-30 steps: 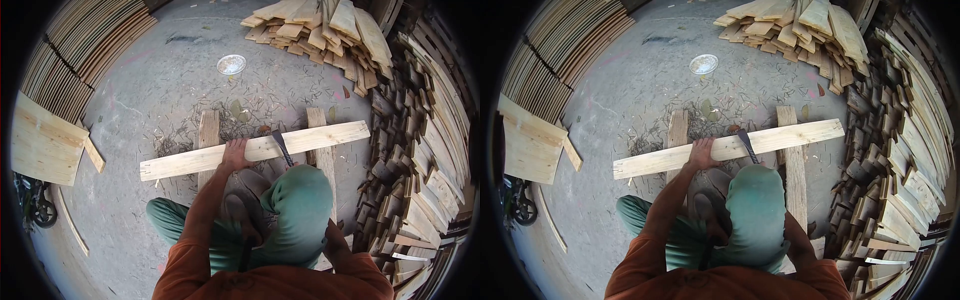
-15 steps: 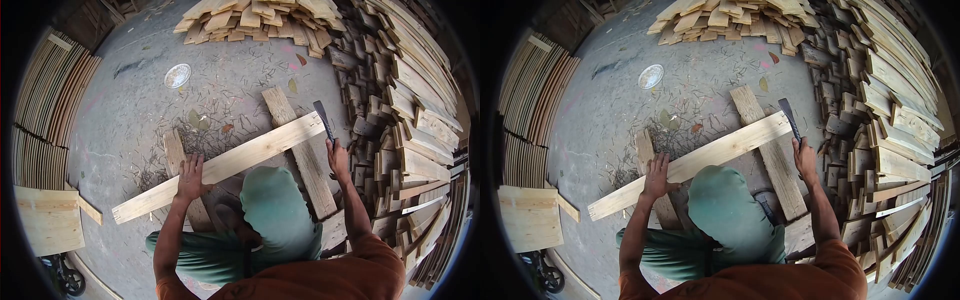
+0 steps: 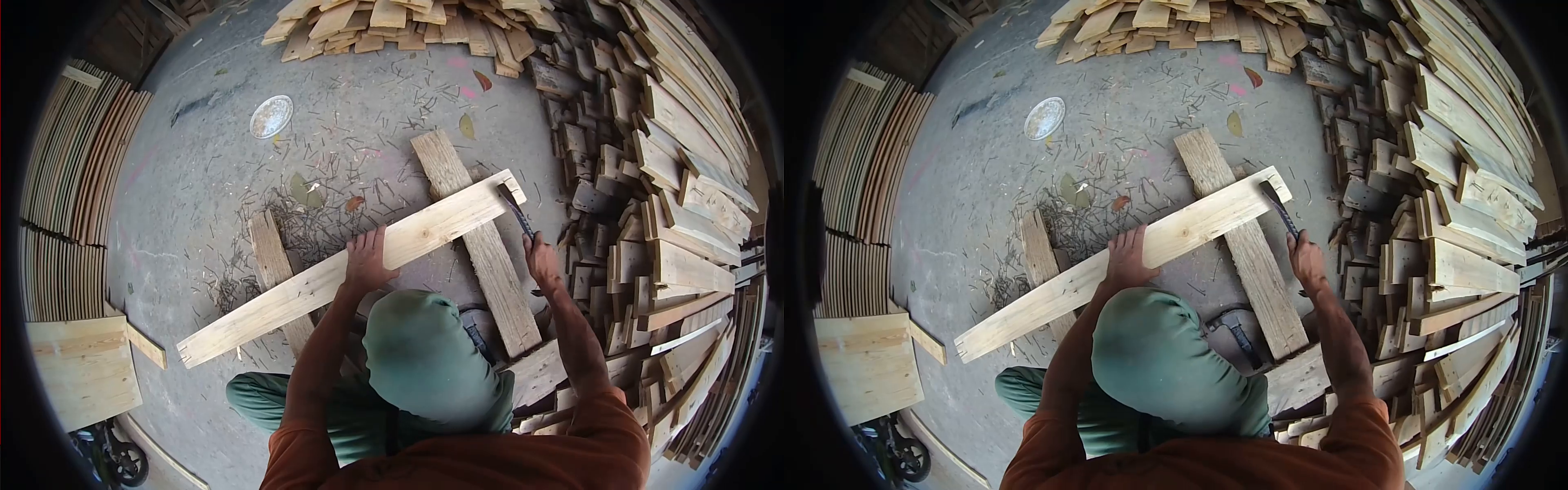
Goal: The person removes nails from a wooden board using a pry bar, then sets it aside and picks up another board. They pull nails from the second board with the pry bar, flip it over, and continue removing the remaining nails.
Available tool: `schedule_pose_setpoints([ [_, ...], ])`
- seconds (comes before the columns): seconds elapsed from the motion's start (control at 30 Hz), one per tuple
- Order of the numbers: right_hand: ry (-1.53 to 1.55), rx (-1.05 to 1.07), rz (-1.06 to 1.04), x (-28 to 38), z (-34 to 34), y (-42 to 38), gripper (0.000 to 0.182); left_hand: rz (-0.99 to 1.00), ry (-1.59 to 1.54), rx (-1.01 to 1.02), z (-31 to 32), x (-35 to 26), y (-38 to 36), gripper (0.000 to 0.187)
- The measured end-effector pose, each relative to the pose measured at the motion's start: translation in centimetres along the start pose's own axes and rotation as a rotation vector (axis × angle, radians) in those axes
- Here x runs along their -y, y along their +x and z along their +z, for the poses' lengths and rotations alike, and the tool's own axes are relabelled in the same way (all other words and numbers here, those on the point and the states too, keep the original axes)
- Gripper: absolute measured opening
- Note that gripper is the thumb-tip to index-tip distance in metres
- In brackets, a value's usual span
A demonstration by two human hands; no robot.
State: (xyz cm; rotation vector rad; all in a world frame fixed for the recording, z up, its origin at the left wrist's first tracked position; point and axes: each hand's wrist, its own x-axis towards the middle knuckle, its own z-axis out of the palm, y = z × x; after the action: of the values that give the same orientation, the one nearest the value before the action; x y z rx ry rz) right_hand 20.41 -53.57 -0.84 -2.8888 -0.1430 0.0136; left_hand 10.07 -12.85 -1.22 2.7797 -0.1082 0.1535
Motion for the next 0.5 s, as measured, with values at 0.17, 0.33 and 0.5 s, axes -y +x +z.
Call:
schedule_pose_setpoints([
  [0.17, 0.217, -0.252, 0.088, 2.3, -1.4, -1.8, 0.039, -0.051, 0.007, 0.041, 0.3, -0.2, -1.3, 0.102],
  [0.33, 0.014, -0.004, 0.007, 1.5, 0.7, -1.4, 0.038, -0.045, 0.006, 0.025, -0.4, -0.5, 0.2, 0.101],
  [0.5, 0.182, -0.266, 0.183, 1.7, -0.5, -1.1, 0.037, -0.048, -0.006, 0.015, 0.1, 0.1, 0.1, 0.103],
])
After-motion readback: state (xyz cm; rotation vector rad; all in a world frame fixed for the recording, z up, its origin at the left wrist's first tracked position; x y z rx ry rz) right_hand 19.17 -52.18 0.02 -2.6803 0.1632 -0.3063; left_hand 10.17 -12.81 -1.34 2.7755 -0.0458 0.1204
